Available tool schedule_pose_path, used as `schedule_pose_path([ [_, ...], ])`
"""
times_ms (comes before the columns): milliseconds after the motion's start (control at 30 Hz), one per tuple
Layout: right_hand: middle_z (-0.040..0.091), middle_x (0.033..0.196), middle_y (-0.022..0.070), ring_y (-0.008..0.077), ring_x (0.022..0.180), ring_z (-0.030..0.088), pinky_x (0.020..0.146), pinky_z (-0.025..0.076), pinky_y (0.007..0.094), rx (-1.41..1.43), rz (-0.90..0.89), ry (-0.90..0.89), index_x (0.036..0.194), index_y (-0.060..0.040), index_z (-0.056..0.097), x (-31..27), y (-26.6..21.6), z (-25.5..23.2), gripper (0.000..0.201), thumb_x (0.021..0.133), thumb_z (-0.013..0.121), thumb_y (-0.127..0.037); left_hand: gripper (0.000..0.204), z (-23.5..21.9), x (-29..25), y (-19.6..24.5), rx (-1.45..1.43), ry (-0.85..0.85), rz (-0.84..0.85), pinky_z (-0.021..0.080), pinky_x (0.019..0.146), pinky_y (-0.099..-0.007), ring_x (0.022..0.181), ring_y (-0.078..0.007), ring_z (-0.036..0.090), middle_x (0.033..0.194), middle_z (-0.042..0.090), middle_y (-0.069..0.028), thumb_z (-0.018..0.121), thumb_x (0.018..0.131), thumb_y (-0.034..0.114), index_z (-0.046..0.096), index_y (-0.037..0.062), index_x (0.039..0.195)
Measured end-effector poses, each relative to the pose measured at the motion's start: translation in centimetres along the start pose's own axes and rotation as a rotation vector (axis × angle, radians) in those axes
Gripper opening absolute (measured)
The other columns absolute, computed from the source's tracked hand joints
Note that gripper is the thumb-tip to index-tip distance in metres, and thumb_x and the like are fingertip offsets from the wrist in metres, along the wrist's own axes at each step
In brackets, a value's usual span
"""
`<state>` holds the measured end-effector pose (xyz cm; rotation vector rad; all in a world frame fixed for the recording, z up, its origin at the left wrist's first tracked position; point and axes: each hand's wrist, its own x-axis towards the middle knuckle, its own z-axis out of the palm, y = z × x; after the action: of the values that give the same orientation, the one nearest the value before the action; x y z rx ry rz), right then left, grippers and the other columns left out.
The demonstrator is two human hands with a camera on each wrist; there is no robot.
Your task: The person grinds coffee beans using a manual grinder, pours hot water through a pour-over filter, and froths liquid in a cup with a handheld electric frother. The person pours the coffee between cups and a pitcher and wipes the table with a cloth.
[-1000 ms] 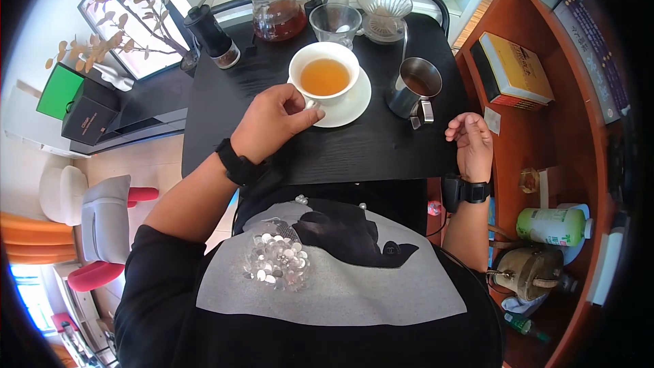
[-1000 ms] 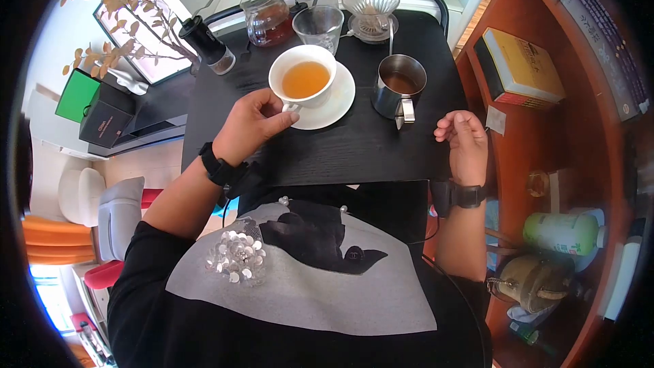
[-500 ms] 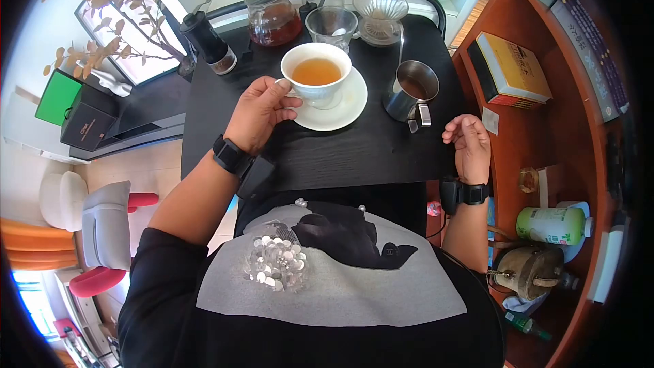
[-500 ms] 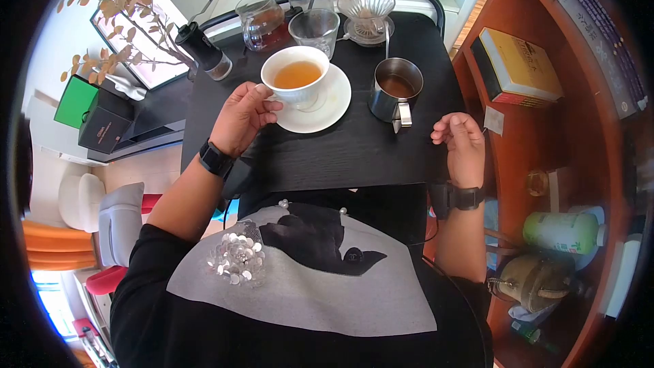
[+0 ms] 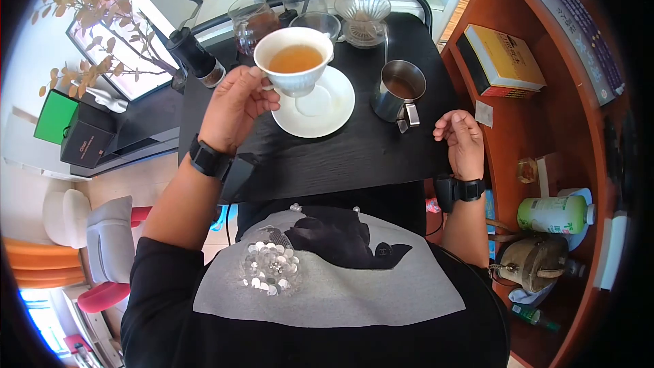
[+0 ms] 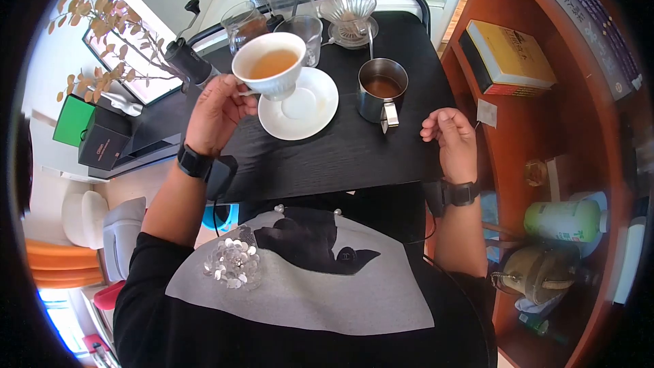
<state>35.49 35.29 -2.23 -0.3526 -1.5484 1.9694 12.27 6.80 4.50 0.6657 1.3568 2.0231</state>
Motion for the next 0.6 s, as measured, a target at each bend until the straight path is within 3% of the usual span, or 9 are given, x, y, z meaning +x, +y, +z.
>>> schedule_pose_path([
  [267,0.059,0.077,0.0069,0.013,0.066,0.055,0.062,0.044,0.025,0.012,0.005,-0.009,0.085,-0.0023,0.056,0.0,0.0,-0.1,0.019,0.09,0.046,-0.018,0.018,3.0,2.1,3.5,0.093,-0.083,0.035,0.05,0.064,-0.0281,0.068,-0.0135,0.059,0.08,0.056,-0.0034,0.048,0.089,0.021,0.053,0.0039,0.085],
  [600,0.059,0.077,0.0071,0.0128,0.065,0.056,0.061,0.045,0.0243,0.029,0.002,-0.021,0.086,-0.0021,0.056,0.0,0.0,-0.3,0.017,0.089,0.048,-0.017,0.02,5.8,4.4,4.3,0.341,-0.119,-0.038,0.048,0.062,-0.0227,0.064,-0.0086,0.056,0.071,0.056,-0.0024,0.054,0.086,0.024,0.056,0.0049,0.082],
])
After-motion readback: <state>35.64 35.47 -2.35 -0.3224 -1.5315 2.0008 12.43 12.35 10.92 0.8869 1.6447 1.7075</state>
